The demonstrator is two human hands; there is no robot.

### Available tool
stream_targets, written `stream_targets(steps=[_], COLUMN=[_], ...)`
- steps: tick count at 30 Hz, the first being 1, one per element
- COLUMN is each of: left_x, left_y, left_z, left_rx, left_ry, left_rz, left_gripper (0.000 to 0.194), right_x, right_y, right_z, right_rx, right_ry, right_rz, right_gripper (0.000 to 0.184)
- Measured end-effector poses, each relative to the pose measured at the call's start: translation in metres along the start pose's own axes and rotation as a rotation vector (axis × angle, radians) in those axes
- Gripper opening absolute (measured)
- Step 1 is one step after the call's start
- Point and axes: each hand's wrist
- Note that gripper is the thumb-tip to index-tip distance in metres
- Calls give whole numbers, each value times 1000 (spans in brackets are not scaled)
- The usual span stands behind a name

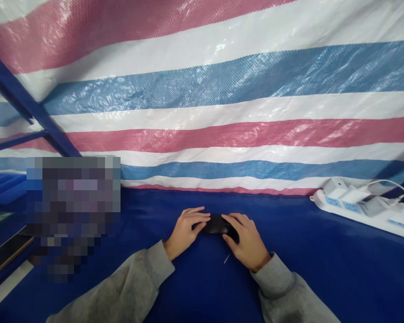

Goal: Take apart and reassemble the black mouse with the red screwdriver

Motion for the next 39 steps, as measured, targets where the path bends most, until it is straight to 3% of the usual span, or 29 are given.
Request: stream_targets(steps=[10, 27, 39], left_x=[1, 2, 2], left_y=[1, 2, 3], left_z=[0, 1, 1], left_rx=[50, 157, 131], left_ry=[-18, -27, -23], left_rz=[26, 107, 98], left_gripper=[14, 16, 17], right_x=[-2, -5, -7], right_y=[-1, -1, -2], right_z=[-2, -3, -4], right_rx=[-7, -12, -3], right_ry=[1, 32, 64], right_rz=[-4, 1, -5], right_gripper=[42, 41, 41])
Point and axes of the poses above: each hand's wrist, its own y-axis away from the middle knuckle, its own z-axis out of the palm, x = y × z, and after that the axes turned 8 degrees about -y, right-handed
